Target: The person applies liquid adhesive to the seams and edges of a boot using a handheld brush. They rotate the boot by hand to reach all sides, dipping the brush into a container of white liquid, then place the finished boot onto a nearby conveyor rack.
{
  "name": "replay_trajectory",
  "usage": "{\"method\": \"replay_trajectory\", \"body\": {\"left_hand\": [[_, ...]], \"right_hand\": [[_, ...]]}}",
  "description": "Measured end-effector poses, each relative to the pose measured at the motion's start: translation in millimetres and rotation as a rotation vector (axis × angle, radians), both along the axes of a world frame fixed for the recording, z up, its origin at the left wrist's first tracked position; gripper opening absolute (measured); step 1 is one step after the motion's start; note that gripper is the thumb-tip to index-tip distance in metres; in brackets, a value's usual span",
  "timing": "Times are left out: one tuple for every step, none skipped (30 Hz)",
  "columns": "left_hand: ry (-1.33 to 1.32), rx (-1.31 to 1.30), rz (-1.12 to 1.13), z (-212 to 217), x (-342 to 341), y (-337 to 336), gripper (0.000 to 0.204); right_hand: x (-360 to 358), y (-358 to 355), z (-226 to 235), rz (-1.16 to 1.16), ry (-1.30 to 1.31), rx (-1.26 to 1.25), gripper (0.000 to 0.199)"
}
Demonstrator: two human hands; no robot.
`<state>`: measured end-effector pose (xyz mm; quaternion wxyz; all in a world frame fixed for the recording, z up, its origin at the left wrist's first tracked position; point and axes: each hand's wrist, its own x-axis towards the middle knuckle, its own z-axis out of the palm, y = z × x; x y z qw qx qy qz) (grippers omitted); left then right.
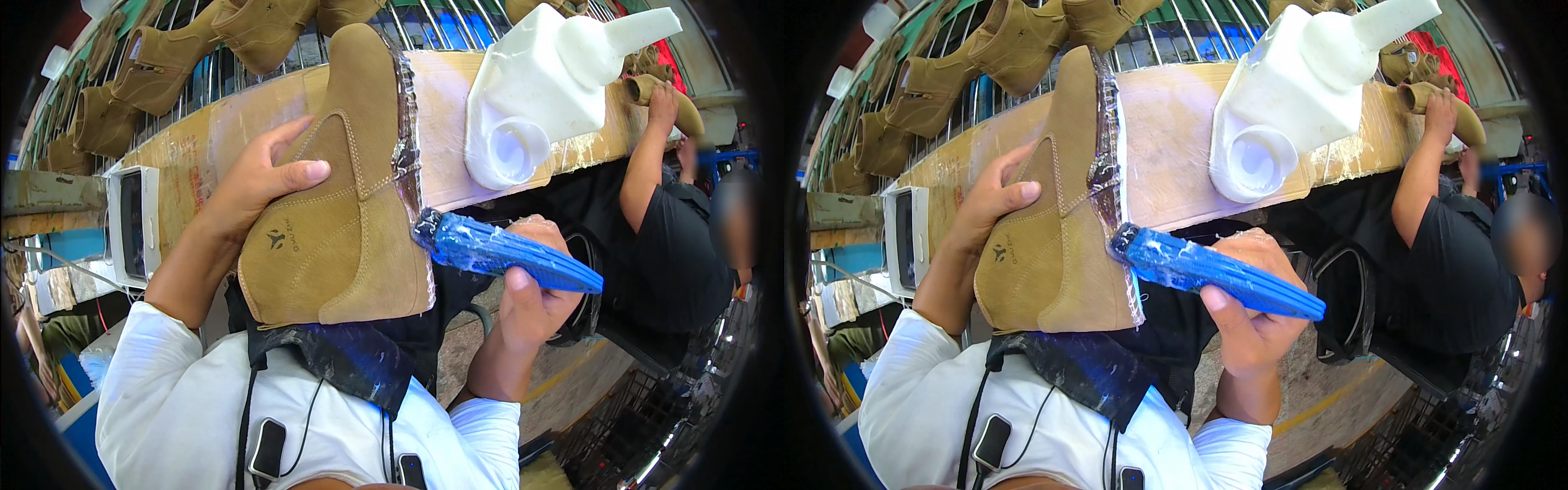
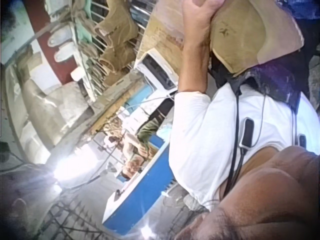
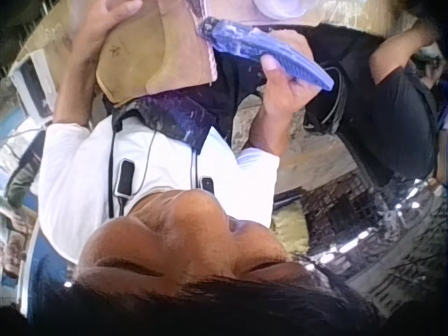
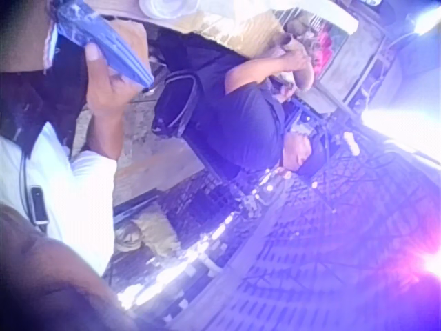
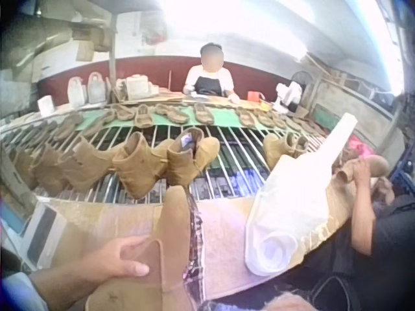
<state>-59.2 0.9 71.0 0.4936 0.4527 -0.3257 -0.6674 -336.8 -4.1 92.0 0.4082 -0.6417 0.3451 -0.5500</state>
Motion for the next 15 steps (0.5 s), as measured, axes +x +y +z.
{"method": "replay_trajectory", "body": {"left_hand": [[0.018,0.001,0.005,-1,1,0,0.073],[0.033,-0.002,0.004,-1,1,0,0.072],[0.049,-0.004,0.003,-1,0,-1,0.071],[0.064,-0.007,0.001,0,0,-1,0.070],[0.068,0.004,-0.002,0,1,-1,0.069],[0.071,0.014,-0.006,2,2,-1,0.068],[0.075,0.024,-0.008,2,3,-1,0.067],[0.087,0.024,0.000,2,3,-1,0.066],[0.099,0.023,0.011,1,4,-1,0.065],[0.111,0.023,0.022,0,4,-1,0.064],[0.125,0.029,0.046,1,4,0,0.064],[0.141,0.032,0.063,2,3,0,0.065],[0.157,0.035,0.081,3,2,0,0.065],[0.150,0.053,0.078,4,2,0,0.065],[0.139,0.071,0.077,5,4,1,0.065]], "right_hand": [[-1,2,1,-0.003,0.013,-0.009,0.026],[-2,4,4,-0.005,0.025,-0.019,0.027],[-3,6,6,-0.009,0.039,-0.028,0.027],[-1,8,9,-0.032,0.044,-0.037,0.029],[-2,10,11,-0.040,0.048,-0.047,0.029],[-3,13,13,-0.048,0.052,-0.058,0.029],[-4,15,14,-0.055,0.056,-0.069,0.029],[-4,17,16,-0.073,0.074,-0.111,0.029],[-4,18,19,-0.067,0.096,-0.131,0.029],[-5,21,24,-0.061,0.116,-0.150,0.029],[-7,23,26,-0.055,0.137,-0.170,0.029],[-11,25,27,-0.038,0.156,-0.204,0.030],[-12,24,28,-0.031,0.131,-0.216,0.030],[-13,23,27,-0.024,0.106,-0.228,0.031],[-15,20,26,-0.015,0.076,-0.241,0.032]]}}
